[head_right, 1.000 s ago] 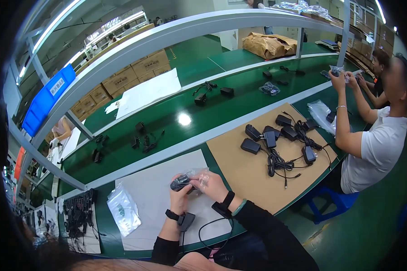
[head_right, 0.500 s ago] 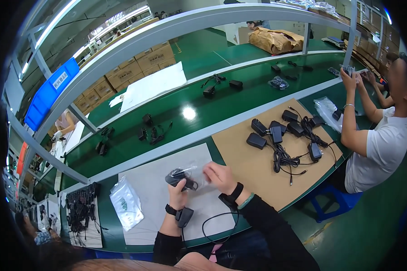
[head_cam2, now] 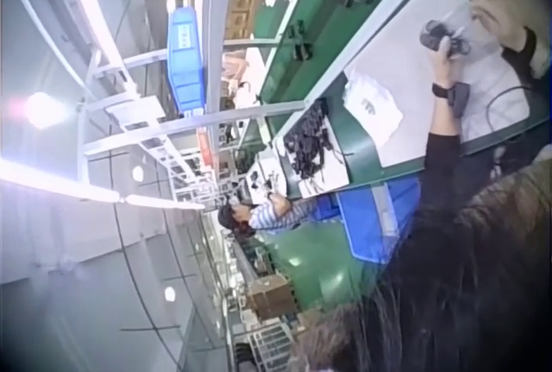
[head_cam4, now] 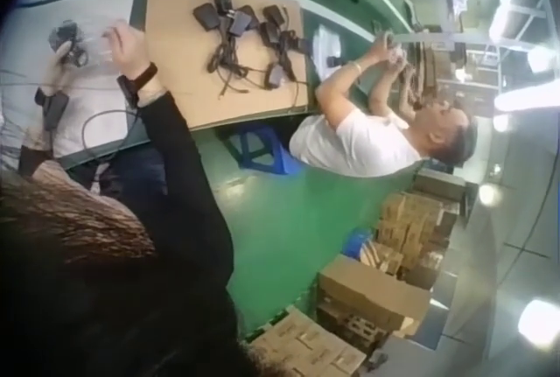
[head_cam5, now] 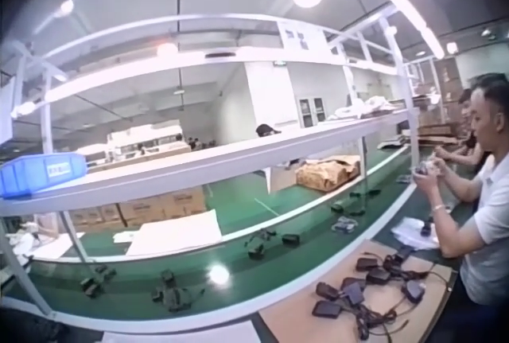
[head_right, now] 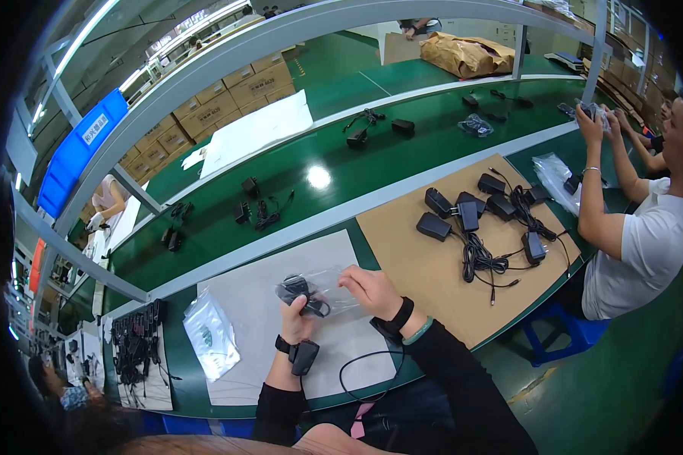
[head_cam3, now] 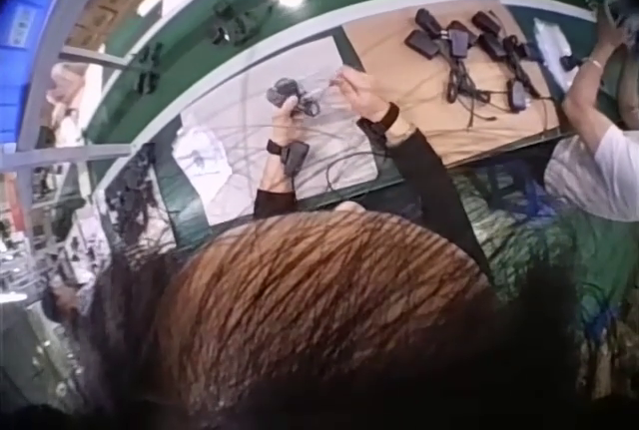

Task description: The person picks up a power adapter, wraps its cord around the body, and slides it into a plastic bag. After placing the packaged adapter onto a cardboard sheet, they repeat the process with another adapter from the conveyor belt.

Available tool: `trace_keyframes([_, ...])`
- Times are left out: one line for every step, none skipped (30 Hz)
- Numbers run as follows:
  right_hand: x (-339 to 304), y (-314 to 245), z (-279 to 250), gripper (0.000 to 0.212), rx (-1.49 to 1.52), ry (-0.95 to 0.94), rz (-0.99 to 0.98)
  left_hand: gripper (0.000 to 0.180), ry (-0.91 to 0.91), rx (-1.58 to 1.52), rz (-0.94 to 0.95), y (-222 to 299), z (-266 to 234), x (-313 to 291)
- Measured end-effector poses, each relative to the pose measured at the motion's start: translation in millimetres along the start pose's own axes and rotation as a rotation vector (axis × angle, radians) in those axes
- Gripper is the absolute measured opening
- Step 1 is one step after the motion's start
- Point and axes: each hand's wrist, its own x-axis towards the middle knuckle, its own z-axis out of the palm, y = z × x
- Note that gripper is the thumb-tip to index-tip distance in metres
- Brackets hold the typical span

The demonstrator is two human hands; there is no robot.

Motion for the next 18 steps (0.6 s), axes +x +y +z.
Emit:
trace_keyframes([-1, 0, -1, 0.011, -0.009, 0.031, -0.091, 0.039, 0.004, 0.002, -0.002, 0, 0, -2])
trace_keyframes([-1, -1, -2, 0.011, -0.017, 0.061, -0.181, 0.037, -0.084, -0.109, -0.033, 1, -1, -3])
trace_keyframes([-1, -1, -2, 0.010, -0.022, 0.088, -0.273, 0.035, -0.168, -0.218, -0.059, 2, -1, -5])
trace_keyframes([1, -3, -3, 0.010, -0.013, 0.081, -0.271, 0.034, -0.251, -0.327, -0.085, 4, -2, -7])
trace_keyframes([4, -6, -5, 0.009, 0.096, 0.192, -0.039, 0.034, -0.242, -0.325, -0.081, 6, -1, -6])
trace_keyframes([6, -6, -7, 0.008, 0.205, 0.297, 0.196, 0.032, -0.094, -0.229, -0.049, 8, -1, -4])
trace_keyframes([7, -1, -9, 0.008, 0.214, 0.285, 0.200, 0.029, 0.056, -0.133, -0.017, 11, 0, 0])
trace_keyframes([6, 4, -15, 0.007, 0.249, 0.416, 0.144, 0.027, 0.203, -0.038, 0.015, 14, 2, 2])
trace_keyframes([5, 6, -17, 0.010, 0.285, 0.545, 0.088, 0.027, 0.215, -0.038, 0.021, 14, 7, 7])
trace_keyframes([2, 4, -10, 0.010, 0.310, 0.515, 0.099, 0.028, 0.256, 0.030, 0.060, 12, 9, 9])
trace_keyframes([1, -2, -6, 0.014, 0.154, 0.341, -0.041, 0.029, 0.293, 0.095, 0.100, 9, 11, 11])
trace_keyframes([0, -8, -1, 0.019, 0.002, 0.169, -0.189, 0.029, 0.323, 0.102, 0.117, 8, 12, 9])
trace_keyframes([-1, -11, 2, 0.025, -0.159, 0.010, -0.337, 0.029, 0.296, 0.129, 0.093, 4, 14, 8])
trace_keyframes([-1, -10, 9, 0.025, -0.146, 0.000, -0.340, 0.029, 0.267, 0.155, 0.067, 2, 15, 7])
trace_keyframes([-1, -10, 16, 0.030, -0.153, -0.016, -0.300, 0.029, 0.270, 0.156, 0.066, 0, 17, 5])
trace_keyframes([0, -9, 23, 0.036, -0.162, -0.030, -0.260, 0.030, 0.230, 0.150, 0.034, -2, 19, 3])
trace_keyframes([-1, -8, 28, 0.041, -0.174, -0.042, -0.220, 0.031, 0.186, 0.144, 0.001, -4, 21, 1])
trace_keyframes([-2, -7, 31, 0.041, -0.176, -0.043, -0.221, 0.032, 0.144, 0.137, -0.029, -5, 21, -2])
